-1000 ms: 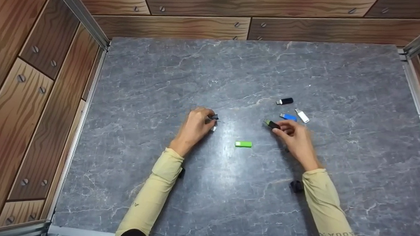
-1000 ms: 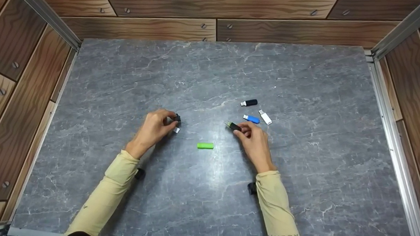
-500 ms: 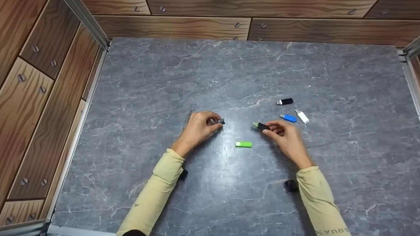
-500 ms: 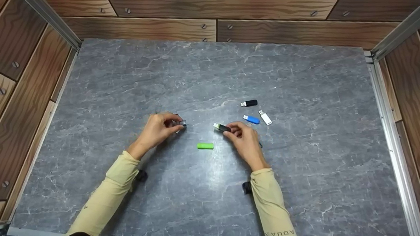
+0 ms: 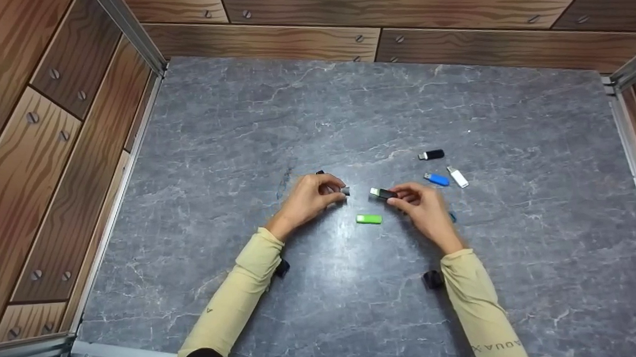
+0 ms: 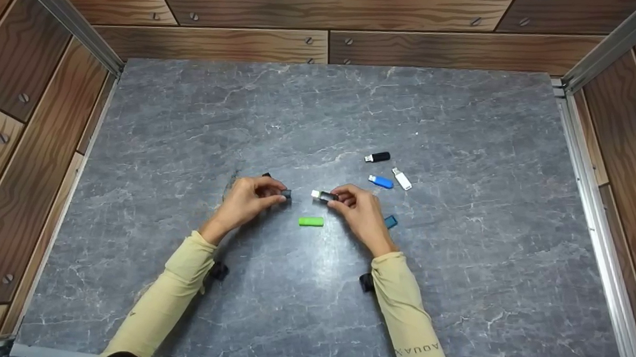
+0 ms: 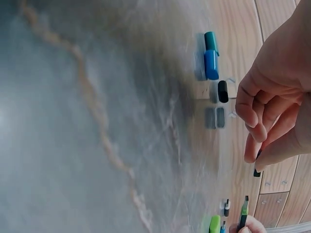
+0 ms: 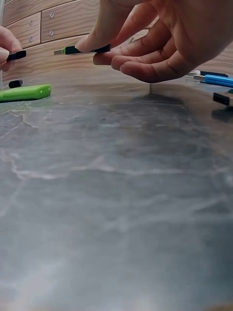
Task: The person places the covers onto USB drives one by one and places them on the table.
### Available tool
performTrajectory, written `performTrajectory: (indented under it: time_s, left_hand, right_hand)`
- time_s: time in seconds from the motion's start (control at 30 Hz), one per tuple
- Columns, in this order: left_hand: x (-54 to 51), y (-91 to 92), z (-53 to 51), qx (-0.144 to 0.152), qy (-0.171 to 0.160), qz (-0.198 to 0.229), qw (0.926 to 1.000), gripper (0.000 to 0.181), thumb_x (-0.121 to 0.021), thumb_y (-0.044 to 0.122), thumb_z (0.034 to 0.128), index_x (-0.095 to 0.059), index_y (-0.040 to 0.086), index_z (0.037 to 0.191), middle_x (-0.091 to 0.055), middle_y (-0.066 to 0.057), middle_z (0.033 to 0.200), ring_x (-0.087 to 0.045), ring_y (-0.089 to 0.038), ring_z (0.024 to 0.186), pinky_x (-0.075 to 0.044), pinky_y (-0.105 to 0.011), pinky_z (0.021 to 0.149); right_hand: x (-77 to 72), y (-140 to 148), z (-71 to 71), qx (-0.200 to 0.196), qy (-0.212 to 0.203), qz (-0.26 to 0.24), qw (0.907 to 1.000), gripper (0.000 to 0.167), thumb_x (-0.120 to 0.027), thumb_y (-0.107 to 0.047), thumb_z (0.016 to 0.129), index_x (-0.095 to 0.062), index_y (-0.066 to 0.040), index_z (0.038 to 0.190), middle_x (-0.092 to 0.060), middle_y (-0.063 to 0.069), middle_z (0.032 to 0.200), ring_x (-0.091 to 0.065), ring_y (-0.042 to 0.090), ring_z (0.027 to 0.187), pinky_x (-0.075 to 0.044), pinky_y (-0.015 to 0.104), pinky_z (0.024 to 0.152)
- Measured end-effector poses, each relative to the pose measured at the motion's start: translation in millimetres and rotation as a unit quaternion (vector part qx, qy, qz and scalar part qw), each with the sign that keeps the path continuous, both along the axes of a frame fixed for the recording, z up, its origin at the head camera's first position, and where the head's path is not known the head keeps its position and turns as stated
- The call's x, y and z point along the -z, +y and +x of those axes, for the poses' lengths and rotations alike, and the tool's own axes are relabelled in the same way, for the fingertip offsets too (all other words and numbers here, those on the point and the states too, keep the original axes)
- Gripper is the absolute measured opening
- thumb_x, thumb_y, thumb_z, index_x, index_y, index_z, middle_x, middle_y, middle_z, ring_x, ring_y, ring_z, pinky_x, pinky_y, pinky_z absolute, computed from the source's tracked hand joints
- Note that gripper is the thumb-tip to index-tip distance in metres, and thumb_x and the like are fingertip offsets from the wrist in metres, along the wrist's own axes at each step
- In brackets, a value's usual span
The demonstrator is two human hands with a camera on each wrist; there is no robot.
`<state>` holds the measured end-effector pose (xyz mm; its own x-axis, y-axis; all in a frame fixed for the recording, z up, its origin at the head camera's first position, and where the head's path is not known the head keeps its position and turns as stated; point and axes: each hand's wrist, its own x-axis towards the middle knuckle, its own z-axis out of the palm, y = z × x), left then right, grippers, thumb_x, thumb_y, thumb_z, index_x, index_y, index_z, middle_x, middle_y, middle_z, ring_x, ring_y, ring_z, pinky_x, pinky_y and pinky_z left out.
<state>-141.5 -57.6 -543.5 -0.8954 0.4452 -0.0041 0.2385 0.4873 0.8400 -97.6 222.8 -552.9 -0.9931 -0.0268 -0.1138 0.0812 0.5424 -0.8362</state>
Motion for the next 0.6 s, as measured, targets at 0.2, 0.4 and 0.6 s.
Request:
performTrajectory:
  time_s: [0.2, 0.4, 0.6]
  left_hand:
    - [2.6, 3.8, 0.1, 0.006, -0.027, 0.015, 0.9995, 0.023, -0.081, 0.013, 0.0925, -0.079, 0.002, 0.112, -0.081, -0.012, 0.1, -0.071, -0.014, 0.081, -0.057, -0.019, 0.071]
    - [6.2, 7.1, 1.5, 0.01, -0.025, 0.018, 0.9995, 0.022, -0.08, 0.012, 0.0932, -0.079, 0.002, 0.112, -0.081, -0.012, 0.101, -0.072, -0.015, 0.083, -0.057, -0.019, 0.072]
    - [8.4, 11.8, 1.6, 0.011, -0.018, 0.017, 0.9996, 0.022, -0.081, 0.011, 0.0923, -0.079, 0.002, 0.112, -0.081, -0.013, 0.102, -0.073, -0.017, 0.083, -0.057, -0.018, 0.073]
  right_hand:
    - [-0.4, -3.3, -0.7, -0.01, -0.01, -0.009, 0.9999, 0.029, -0.08, -0.013, 0.094, -0.076, 0.0, 0.119, -0.076, 0.021, 0.109, -0.066, 0.012, 0.09, -0.053, 0.012, 0.076]
    - [0.9, -5.2, -0.8, -0.01, -0.009, -0.007, 0.9999, 0.028, -0.081, -0.013, 0.093, -0.077, -0.001, 0.118, -0.077, 0.021, 0.108, -0.066, 0.012, 0.089, -0.052, 0.011, 0.076]
    - [1.4, -7.1, -1.2, -0.006, -0.006, -0.009, 0.9999, 0.027, -0.081, -0.011, 0.093, -0.077, 0.0, 0.117, -0.077, 0.021, 0.106, -0.067, 0.013, 0.088, -0.052, 0.011, 0.077]
